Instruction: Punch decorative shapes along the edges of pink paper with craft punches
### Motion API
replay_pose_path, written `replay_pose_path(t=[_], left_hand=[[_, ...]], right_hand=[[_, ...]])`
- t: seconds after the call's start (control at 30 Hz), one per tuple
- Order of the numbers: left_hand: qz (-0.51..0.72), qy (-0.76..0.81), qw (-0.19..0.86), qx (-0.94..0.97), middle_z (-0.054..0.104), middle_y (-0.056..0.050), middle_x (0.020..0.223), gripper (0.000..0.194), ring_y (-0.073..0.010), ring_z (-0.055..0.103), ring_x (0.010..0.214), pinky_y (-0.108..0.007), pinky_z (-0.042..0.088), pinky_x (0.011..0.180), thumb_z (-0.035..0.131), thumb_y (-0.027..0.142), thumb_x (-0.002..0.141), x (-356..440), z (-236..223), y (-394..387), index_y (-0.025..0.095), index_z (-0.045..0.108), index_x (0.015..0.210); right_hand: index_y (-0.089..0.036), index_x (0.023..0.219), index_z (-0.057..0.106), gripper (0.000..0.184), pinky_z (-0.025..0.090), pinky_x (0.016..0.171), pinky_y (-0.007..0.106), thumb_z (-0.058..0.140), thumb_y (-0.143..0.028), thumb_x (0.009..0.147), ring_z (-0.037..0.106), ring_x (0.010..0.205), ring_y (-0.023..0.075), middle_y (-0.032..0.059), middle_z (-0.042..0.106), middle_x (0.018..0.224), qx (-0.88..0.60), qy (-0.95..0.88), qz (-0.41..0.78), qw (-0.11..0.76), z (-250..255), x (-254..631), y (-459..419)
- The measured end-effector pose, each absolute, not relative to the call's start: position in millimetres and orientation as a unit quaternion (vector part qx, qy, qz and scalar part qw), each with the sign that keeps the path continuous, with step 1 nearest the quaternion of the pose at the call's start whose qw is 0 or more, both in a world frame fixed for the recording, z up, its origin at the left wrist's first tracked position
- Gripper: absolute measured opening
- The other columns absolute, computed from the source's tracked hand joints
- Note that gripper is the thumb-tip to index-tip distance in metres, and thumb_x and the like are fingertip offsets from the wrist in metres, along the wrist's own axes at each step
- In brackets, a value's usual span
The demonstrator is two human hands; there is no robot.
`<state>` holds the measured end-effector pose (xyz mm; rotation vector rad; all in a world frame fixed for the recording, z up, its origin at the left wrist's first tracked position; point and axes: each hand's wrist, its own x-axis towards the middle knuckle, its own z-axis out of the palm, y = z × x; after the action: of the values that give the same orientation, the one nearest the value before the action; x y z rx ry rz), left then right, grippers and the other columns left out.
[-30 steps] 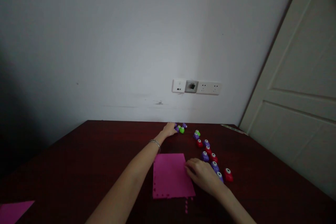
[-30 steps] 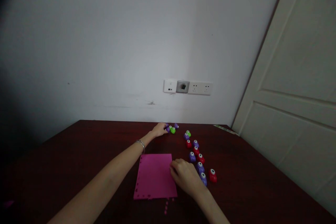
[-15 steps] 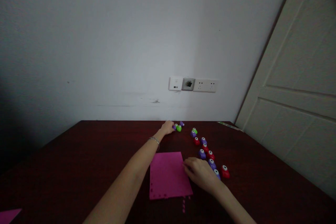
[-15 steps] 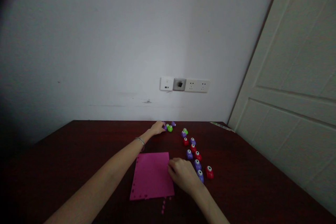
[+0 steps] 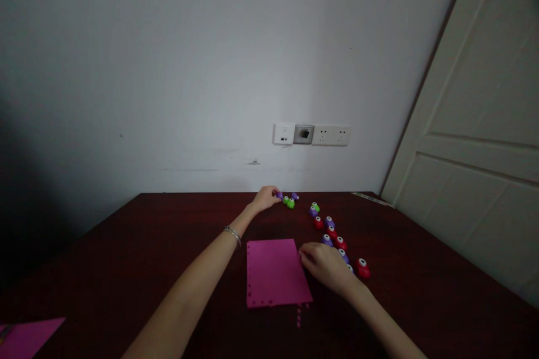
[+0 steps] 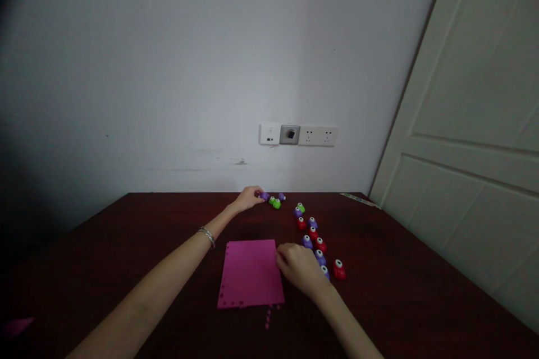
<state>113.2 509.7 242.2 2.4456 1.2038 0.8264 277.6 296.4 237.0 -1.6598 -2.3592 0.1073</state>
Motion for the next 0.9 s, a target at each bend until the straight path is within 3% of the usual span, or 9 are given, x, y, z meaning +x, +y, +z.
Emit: replay_pose_path(t=[0.23, 0.47, 0.7, 0.9], left_hand=[[0.329, 0.357, 0.132, 0.865, 0.062, -0.003, 0.085, 0.018, -0.0148, 0.055, 0.079, -0.026, 0.04, 0.074, 0.058, 0.019, 0.07, 82, 286, 444, 0.015, 0.062, 0.087], [0.239, 0.303, 0.076, 0.919, 0.059, -0.002, 0.087, 0.017, -0.016, 0.05, 0.087, -0.028, 0.037, 0.08, 0.058, 0.019, 0.07, 65, 300, 367, 0.018, 0.059, 0.088], [0.177, 0.269, 0.062, 0.945, 0.058, -0.001, 0.084, 0.019, -0.0158, 0.049, 0.083, -0.028, 0.036, 0.078, 0.054, 0.013, 0.069, 63, 288, 334, 0.019, 0.059, 0.087], [0.15, 0.248, 0.056, 0.955, 0.057, -0.002, 0.086, 0.022, -0.0158, 0.05, 0.084, -0.03, 0.034, 0.083, 0.053, 0.01, 0.068, 65, 291, 321, 0.019, 0.057, 0.088]], right_hand=[[-0.019, 0.083, 0.063, 0.03, 0.037, 0.062, 0.026, 0.035, -0.031, 0.085, 0.06, 0.073, 0.0182, 0.0048, 0.066, 0.078, -0.573, -0.775, 0.099, 0.246, 244, 281, 296], [-0.013, 0.088, 0.062, 0.034, 0.043, 0.053, 0.025, 0.042, -0.04, 0.081, 0.059, 0.064, 0.0164, 0.0062, 0.065, 0.072, -0.513, -0.706, 0.298, 0.386, 238, 267, 298], [-0.013, 0.104, 0.055, 0.048, 0.039, 0.035, 0.018, 0.049, -0.051, 0.075, 0.058, 0.057, 0.0136, 0.0056, 0.064, 0.076, -0.46, -0.628, 0.515, 0.36, 231, 247, 292], [-0.013, 0.086, 0.059, 0.044, 0.035, 0.032, 0.015, 0.051, -0.055, 0.072, 0.055, 0.052, 0.0118, 0.0043, 0.062, 0.067, -0.475, -0.615, 0.525, 0.346, 236, 236, 285]])
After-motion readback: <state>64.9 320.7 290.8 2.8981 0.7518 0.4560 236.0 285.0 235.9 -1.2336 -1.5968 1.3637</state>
